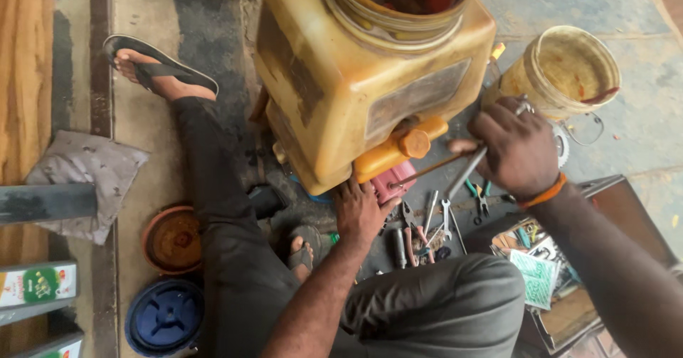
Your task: The person works on a small engine mounted on a blue frame, using a wrench to tighten bolts on the engine block and fuel tank. They adjust the fuel cap and handle various engine components while seated on the floor.
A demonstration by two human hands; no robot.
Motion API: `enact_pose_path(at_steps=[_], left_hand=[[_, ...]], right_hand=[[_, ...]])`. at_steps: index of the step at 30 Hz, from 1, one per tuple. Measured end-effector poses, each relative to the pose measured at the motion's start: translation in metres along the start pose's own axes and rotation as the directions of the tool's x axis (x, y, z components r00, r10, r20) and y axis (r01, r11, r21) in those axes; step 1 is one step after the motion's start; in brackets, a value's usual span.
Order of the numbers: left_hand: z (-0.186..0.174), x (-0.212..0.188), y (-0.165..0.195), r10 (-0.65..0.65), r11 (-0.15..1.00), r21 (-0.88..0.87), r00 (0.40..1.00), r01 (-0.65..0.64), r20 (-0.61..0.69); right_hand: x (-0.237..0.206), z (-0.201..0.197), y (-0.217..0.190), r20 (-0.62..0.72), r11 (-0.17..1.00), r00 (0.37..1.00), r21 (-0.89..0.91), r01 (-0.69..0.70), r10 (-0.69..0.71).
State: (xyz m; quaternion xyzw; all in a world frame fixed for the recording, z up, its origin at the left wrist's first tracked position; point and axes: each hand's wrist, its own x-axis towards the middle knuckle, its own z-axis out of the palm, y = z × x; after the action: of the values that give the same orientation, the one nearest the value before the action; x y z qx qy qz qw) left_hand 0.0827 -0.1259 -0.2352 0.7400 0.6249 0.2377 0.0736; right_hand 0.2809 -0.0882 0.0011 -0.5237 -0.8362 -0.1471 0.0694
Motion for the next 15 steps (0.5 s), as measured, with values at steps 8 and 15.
enact_pose_path(at_steps=[8,15], left_hand=[[0.001,0.002,0.002,-0.034,0.999,-0.025,0.989,0.038,0.144],[0.000,0.002,0.000,-0.055,0.998,-0.018,0.990,0.058,0.129]], right_hand=[[0.012,-0.013,-0.030,-0.393,0.916,0.879,0.175,0.360,-0.270],[0.001,0.005,-0.023,-0.261,0.989,0.962,0.093,0.111,-0.084]])
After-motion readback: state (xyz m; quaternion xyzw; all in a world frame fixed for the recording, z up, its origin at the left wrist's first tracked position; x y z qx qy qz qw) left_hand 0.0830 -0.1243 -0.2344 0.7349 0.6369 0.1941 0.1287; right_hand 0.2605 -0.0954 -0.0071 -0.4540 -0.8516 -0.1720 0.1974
